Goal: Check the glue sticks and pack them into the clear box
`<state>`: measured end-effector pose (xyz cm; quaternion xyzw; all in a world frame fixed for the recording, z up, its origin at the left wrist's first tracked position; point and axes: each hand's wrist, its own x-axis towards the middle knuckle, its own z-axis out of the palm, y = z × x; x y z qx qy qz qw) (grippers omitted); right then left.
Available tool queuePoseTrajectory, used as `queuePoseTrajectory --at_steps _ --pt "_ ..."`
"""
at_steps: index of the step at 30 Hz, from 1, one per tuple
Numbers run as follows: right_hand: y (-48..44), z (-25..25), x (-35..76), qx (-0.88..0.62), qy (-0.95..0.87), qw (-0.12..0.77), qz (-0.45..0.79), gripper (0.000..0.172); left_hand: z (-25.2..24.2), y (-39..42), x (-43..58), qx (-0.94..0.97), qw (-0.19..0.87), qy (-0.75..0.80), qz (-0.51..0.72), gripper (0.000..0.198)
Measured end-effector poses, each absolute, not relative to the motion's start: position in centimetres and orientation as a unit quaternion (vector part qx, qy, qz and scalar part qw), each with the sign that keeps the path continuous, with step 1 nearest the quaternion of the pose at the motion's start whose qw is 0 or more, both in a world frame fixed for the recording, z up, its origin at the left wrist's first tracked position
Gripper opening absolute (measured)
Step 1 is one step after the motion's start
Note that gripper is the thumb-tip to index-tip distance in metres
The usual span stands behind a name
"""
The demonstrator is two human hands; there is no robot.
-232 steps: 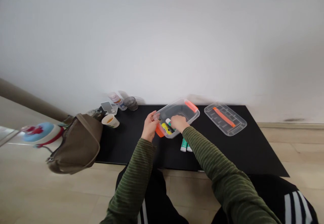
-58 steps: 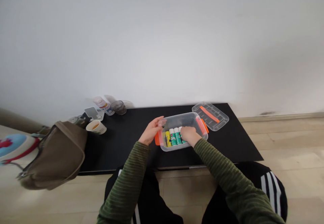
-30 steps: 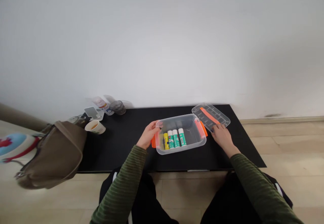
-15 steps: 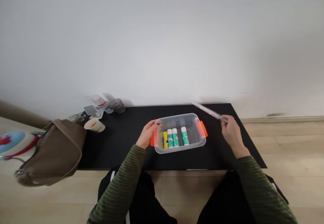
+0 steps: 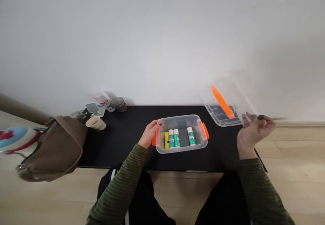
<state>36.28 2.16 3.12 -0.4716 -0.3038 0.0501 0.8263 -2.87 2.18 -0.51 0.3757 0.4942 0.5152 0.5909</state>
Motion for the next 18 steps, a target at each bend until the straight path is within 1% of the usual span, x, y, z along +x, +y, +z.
queuePoseTrajectory --at_steps 2,4,7,9,11,13,16,18 --pt "3.0 3.2 35.6 -0.451 -0.283 0.835 0.138 0.026 -0.6 2.2 -2.8 0.377 0.594 0.491 0.514 0.037" --pt "3.9 3.1 34.5 -0.449 -0.285 0.813 0.240 0.027 -0.6 2.3 -2.8 0.376 0.599 0.486 0.513 0.037" --pt "4.9 2.8 32.2 -0.480 -0.315 0.725 0.380 0.033 -0.5 2.3 -2.6 0.369 0.614 0.472 0.514 0.037" --pt "5.5 2.6 30.6 -0.499 -0.331 0.666 0.446 0.039 -0.4 2.3 -2.5 0.363 0.622 0.465 0.514 0.038" --pt "6.0 2.6 29.3 -0.516 -0.332 0.621 0.487 0.041 -0.3 2.4 -2.4 0.359 0.617 0.468 0.521 0.035" --pt "6.3 2.5 28.4 -0.533 -0.327 0.597 0.503 0.040 -0.2 2.5 -2.4 0.360 0.610 0.471 0.526 0.036" --pt "6.4 2.2 27.8 -0.548 -0.351 0.569 0.503 0.036 -0.1 2.5 -2.4 0.369 0.608 0.474 0.519 0.042" --pt "6.3 1.9 27.6 -0.560 -0.381 0.552 0.487 0.036 0.1 2.3 -2.4 0.373 0.600 0.484 0.516 0.043"
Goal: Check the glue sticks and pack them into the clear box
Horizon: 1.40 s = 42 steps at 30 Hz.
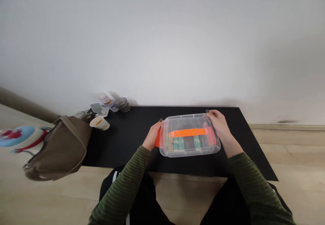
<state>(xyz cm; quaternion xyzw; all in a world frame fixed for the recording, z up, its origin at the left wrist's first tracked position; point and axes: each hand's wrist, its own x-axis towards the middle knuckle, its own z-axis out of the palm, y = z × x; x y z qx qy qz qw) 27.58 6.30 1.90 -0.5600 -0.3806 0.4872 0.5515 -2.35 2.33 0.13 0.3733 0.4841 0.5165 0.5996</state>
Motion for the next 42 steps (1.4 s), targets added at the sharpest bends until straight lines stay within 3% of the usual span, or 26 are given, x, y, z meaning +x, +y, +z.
queuePoseTrajectory --at_steps 8,24,35,42 --pt "5.7 1.2 26.4 -0.620 -0.443 0.518 0.389 0.037 0.4 2.0 -2.0 0.409 0.589 0.495 0.490 0.047" --pt "5.0 1.8 25.6 -0.612 -0.462 0.507 0.394 0.038 -0.4 2.4 -2.2 0.434 0.561 0.517 0.480 0.044" --pt "5.4 0.9 26.2 -0.635 -0.531 0.459 0.322 0.047 -0.7 2.6 -1.8 0.439 0.534 0.536 0.485 0.043" --pt "5.1 -0.8 27.6 -0.656 -0.485 0.447 0.367 0.046 -0.5 1.1 -1.8 0.305 0.582 0.549 0.517 0.052"
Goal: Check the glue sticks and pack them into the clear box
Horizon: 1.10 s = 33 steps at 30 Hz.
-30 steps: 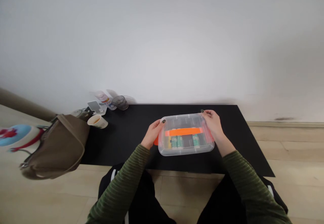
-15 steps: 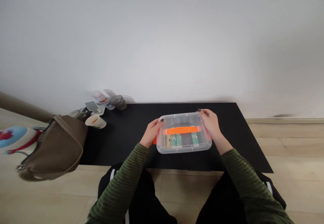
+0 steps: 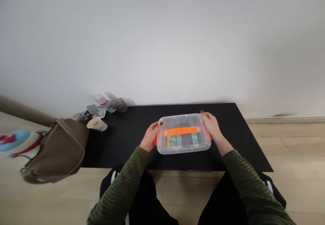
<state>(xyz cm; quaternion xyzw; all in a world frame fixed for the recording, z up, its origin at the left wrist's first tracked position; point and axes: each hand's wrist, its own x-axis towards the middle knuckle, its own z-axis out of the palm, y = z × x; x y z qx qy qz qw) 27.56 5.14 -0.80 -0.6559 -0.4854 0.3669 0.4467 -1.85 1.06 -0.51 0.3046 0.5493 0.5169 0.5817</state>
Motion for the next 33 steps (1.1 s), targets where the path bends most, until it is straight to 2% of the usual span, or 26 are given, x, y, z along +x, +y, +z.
queuePoseTrajectory --at_steps 5,10,15,26,29,33 --pt "3.3 -2.2 28.8 -0.603 -0.362 0.453 0.548 0.035 0.4 -1.4 -1.6 0.269 0.697 0.474 0.466 0.050" --pt "1.2 -1.7 27.9 -0.554 -0.285 0.437 0.649 0.021 1.2 -1.9 -0.8 0.283 0.671 0.476 0.493 0.048" --pt "0.5 -0.8 27.6 -0.537 -0.274 0.464 0.649 0.016 0.9 -1.9 -0.2 0.309 0.620 0.494 0.526 0.039" --pt "-0.1 0.0 26.4 -0.564 -0.353 0.498 0.556 0.033 0.5 -1.9 -0.5 0.396 0.534 0.566 0.489 0.035" --pt "0.0 -0.3 26.5 -0.575 -0.371 0.491 0.540 0.035 0.5 -1.9 -0.6 0.417 0.518 0.586 0.462 0.043" --pt "0.0 -0.5 26.6 -0.583 -0.393 0.481 0.524 0.038 0.2 -1.8 -0.5 0.435 0.471 0.623 0.448 0.064"
